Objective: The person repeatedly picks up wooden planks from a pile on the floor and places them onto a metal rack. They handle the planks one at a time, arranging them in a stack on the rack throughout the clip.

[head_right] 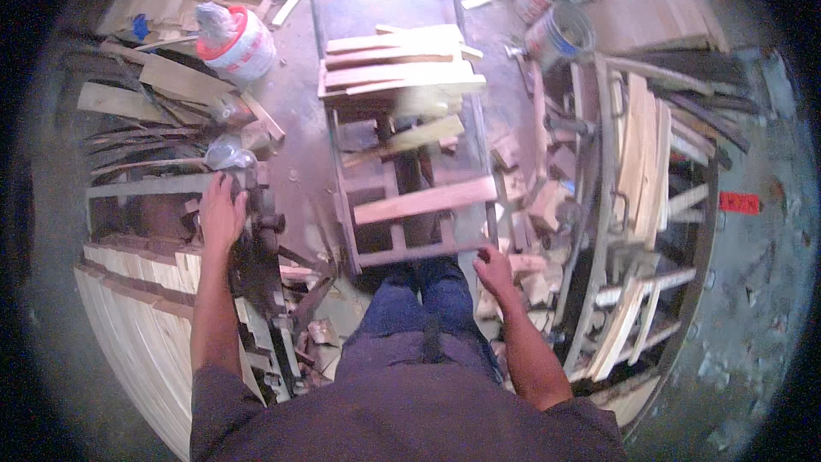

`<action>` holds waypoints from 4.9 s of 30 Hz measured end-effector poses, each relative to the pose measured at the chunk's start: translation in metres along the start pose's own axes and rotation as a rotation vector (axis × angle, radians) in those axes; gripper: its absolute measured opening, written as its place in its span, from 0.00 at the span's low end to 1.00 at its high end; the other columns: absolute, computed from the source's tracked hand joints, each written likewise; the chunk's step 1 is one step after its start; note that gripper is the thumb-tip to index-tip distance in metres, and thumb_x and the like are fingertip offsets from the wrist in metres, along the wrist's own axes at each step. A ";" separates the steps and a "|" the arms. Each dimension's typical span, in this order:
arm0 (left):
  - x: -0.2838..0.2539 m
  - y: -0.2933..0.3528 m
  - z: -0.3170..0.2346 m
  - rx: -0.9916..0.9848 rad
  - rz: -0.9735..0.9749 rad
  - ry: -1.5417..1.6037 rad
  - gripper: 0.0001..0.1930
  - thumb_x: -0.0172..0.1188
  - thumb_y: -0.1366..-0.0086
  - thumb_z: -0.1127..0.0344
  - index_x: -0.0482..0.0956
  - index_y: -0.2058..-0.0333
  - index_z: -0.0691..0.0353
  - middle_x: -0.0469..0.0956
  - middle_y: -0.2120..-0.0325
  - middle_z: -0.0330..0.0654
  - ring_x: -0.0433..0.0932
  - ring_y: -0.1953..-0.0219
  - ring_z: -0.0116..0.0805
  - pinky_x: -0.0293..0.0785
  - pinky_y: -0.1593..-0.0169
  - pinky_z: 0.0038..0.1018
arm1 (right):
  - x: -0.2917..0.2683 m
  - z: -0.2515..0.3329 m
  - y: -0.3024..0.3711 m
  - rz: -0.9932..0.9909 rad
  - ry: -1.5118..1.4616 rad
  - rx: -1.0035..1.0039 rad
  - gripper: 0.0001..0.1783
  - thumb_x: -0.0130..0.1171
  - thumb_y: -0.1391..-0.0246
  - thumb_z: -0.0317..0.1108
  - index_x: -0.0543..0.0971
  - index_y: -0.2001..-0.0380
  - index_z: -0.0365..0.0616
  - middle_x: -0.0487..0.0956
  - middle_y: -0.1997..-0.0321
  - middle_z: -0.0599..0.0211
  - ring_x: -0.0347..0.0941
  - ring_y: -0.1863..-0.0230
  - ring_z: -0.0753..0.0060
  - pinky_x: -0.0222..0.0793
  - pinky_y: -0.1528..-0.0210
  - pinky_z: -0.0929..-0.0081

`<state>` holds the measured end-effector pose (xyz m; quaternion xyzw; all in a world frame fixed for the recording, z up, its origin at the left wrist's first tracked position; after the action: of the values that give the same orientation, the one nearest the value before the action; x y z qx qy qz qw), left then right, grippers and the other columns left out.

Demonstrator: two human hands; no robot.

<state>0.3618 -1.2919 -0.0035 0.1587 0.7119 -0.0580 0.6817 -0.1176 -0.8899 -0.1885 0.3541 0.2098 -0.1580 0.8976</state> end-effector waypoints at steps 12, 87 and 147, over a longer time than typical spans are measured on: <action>0.044 -0.043 0.034 -1.068 -0.118 0.344 0.42 0.57 0.34 0.51 0.48 0.28 0.59 0.31 0.26 0.58 0.52 0.29 0.64 0.62 0.33 0.51 | 0.074 0.284 -0.275 0.147 0.408 -0.407 0.26 0.59 0.44 0.42 0.76 0.47 0.36 0.80 0.48 0.47 0.75 0.43 0.48 0.69 0.39 0.61; 0.087 -0.042 0.057 -0.769 -0.089 -0.197 0.30 0.58 0.38 0.57 0.70 0.40 0.67 0.47 0.31 0.66 0.57 0.32 0.61 0.66 0.37 0.46 | 0.189 0.358 -0.509 0.466 1.150 -0.627 0.57 0.70 0.65 0.33 0.57 0.28 0.59 0.65 0.34 0.41 0.63 0.35 0.36 0.68 0.36 0.48; 0.120 -0.040 0.097 -0.711 0.074 -0.246 0.23 0.62 0.40 0.56 0.78 0.48 0.61 0.57 0.34 0.59 0.65 0.36 0.56 0.69 0.39 0.43 | 0.078 0.083 -0.220 -0.018 0.541 0.133 0.36 0.68 0.63 0.33 0.71 0.45 0.41 0.69 0.46 0.47 0.67 0.43 0.42 0.66 0.37 0.56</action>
<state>0.4398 -1.3416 -0.1338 -0.0704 0.5942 0.1984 0.7763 -0.1232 -1.1124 -0.2974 0.4397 0.4342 -0.0789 0.7823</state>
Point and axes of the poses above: each hand's wrist, its own y-axis away from the middle knuckle, its own x-axis out of the palm, z = x × y, the point moved 7 cm from there along -y, towards the middle knuckle
